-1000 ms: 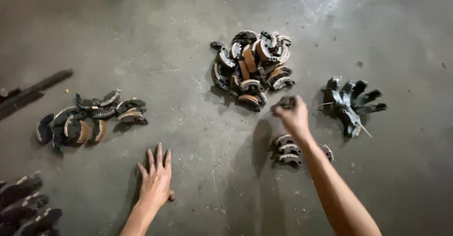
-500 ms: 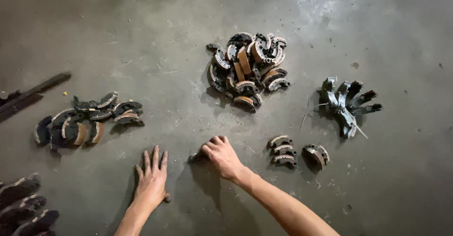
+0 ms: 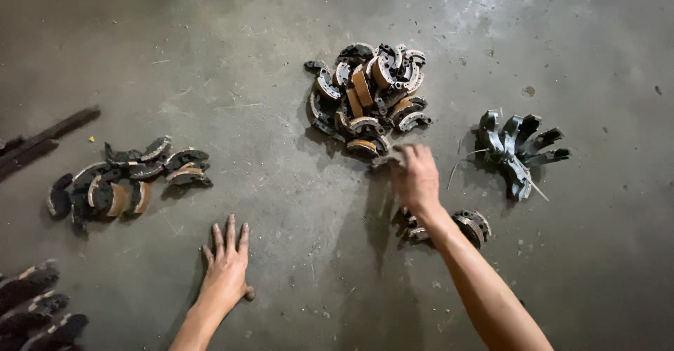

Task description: Sorting used motorcycle brake shoes into piles on the floor

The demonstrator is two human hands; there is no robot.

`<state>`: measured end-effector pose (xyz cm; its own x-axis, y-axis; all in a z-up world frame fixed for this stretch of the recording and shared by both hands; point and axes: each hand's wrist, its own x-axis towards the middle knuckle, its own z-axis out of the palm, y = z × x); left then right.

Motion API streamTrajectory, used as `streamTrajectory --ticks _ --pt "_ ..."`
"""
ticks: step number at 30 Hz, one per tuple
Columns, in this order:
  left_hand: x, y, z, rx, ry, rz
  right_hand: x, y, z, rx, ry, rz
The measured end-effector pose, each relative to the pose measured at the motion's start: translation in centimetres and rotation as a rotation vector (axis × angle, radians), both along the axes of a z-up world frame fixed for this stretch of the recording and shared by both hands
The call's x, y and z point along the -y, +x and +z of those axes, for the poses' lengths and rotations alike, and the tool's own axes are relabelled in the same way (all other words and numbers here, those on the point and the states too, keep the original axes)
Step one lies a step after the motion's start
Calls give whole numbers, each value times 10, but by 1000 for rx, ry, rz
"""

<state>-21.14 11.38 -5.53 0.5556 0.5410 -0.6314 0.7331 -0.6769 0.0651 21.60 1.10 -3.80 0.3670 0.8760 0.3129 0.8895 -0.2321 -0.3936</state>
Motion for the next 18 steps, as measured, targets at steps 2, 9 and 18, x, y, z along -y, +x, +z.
streamTrajectory --ticks 2,9,18 --pt "0 -3 -5 11 -17 12 -2 5 0 -31 -76 -141" --pt "4 -4 -4 81 30 19 -45 -21 -15 24 -323 -18" --pt "8 -15 -20 101 175 -49 -31 -69 4 -132 -212 280"
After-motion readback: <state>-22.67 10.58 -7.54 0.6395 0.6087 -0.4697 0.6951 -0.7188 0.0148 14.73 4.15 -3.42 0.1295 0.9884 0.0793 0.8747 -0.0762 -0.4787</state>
